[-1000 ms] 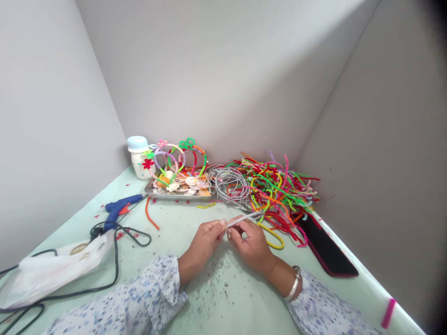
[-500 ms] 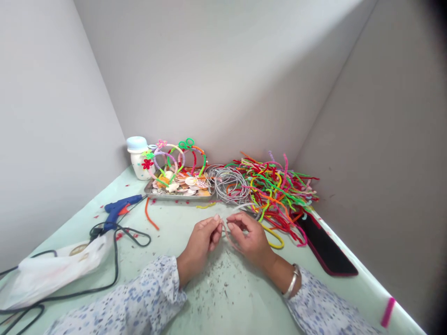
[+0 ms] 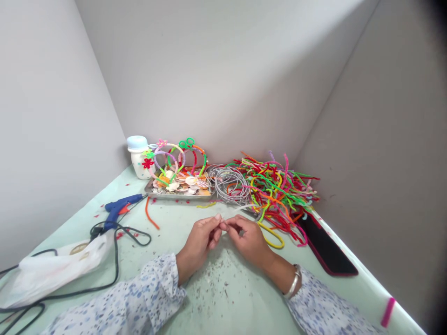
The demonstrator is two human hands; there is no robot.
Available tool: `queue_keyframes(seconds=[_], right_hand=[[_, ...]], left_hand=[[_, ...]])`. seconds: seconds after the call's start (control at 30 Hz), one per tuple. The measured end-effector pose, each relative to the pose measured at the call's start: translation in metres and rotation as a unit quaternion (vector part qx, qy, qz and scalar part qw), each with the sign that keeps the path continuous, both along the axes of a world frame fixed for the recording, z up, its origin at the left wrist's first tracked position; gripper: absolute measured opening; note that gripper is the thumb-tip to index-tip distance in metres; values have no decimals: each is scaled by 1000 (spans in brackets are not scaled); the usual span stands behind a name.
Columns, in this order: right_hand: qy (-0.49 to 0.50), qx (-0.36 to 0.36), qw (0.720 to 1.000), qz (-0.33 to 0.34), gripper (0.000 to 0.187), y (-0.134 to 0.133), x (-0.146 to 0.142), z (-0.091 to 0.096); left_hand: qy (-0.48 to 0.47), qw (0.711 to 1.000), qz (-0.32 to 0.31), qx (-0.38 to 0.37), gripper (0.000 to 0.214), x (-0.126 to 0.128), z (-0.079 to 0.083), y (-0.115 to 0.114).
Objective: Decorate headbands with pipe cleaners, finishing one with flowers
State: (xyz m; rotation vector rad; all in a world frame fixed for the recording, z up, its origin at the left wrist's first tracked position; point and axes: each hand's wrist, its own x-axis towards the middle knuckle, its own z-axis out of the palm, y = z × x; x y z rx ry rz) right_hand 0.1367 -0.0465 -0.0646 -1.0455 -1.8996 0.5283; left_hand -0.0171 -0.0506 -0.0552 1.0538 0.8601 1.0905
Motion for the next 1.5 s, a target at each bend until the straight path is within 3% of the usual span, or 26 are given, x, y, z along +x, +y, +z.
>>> queue_keyframes(seconds=[0.13,0.37,0.53,0.77,1.13,1.5], right_hand=[[10,23,998,-62,15,5,2,-3],[4,25,996,-84,18,8,3,-4],[11,21,997,-71,20,8,3,-4],[52,70,993,-79,20,5,6,-1],[138,65,988,38,18,-2,10,4],[131,47,990,-30,16,-1,5,1]], left_hand=[[7,999,-27,-21,36,1,1,-1],[18,999,-45,-18,33,3,-2,0],[12,999,-28,-22,29,3,0,1],[-3,999,-12,-33,29,2,3,0],[4,1000,-2,-25,28,2,0,1],[-3,1000,-5,-12,30,3,-4,2]])
